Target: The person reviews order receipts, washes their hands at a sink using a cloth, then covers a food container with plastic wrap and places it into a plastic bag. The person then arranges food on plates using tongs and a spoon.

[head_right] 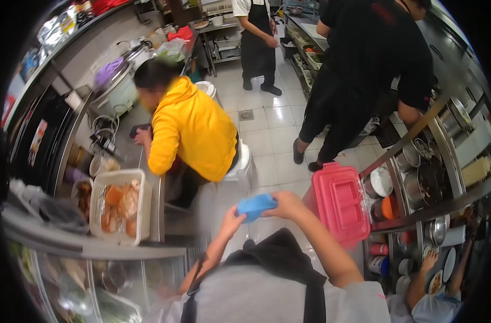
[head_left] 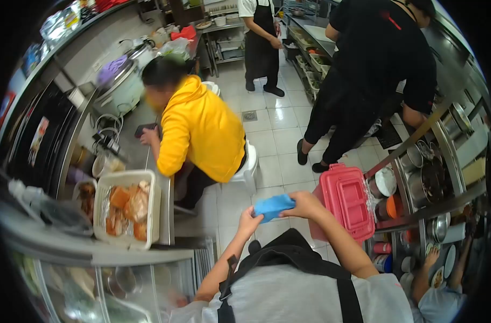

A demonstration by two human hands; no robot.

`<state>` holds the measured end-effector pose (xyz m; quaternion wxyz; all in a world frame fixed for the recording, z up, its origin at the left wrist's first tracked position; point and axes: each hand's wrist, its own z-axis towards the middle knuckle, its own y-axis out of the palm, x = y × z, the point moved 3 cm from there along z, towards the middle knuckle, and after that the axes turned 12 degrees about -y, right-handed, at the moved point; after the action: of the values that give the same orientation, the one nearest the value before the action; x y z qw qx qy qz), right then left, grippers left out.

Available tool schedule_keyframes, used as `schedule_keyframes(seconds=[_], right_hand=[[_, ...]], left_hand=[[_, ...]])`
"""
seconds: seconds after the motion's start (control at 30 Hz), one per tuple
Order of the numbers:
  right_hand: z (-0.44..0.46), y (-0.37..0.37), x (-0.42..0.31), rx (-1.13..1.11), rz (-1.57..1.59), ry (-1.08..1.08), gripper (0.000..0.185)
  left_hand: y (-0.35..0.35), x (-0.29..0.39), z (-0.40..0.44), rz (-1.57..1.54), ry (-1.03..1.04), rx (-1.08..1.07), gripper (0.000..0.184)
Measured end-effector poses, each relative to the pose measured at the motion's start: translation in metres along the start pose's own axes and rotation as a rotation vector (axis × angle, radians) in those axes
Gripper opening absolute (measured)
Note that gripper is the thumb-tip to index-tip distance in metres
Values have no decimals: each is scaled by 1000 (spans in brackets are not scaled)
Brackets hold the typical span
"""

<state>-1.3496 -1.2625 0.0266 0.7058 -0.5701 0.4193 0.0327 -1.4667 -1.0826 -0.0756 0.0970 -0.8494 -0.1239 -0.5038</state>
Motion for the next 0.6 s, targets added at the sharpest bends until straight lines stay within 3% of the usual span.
schedule_keyframes(seconds=[0.1, 0.23, 0.27, 0.37, 0.4, 0.43, 0.53, 0.6], right_hand=[[29, -43, 58, 59, -11, 105, 49], [78, -90, 139, 268, -139, 47, 46], [96, -115, 144, 224, -192, 102, 46], [145, -165, 187, 258, 256, 239, 52], [166, -183, 196, 240, 316, 176, 63], [189, -198, 213, 152, 157, 201, 77], [271, -228, 251, 194, 126, 93, 99], [330, -257, 242, 55, 197, 57, 98]], left_hand=[[7, 50, 90, 3, 206, -116, 27], [43, 118, 185, -169, 38, -201, 35], [53, 133, 212, -175, 23, -191, 37], [70, 177, 277, -170, -14, -193, 38], [72, 197, 303, -167, -8, -195, 38], [70, 214, 326, -162, -10, -193, 38], [54, 278, 354, -3, 63, -260, 38], [38, 297, 392, 304, 281, -178, 47]])
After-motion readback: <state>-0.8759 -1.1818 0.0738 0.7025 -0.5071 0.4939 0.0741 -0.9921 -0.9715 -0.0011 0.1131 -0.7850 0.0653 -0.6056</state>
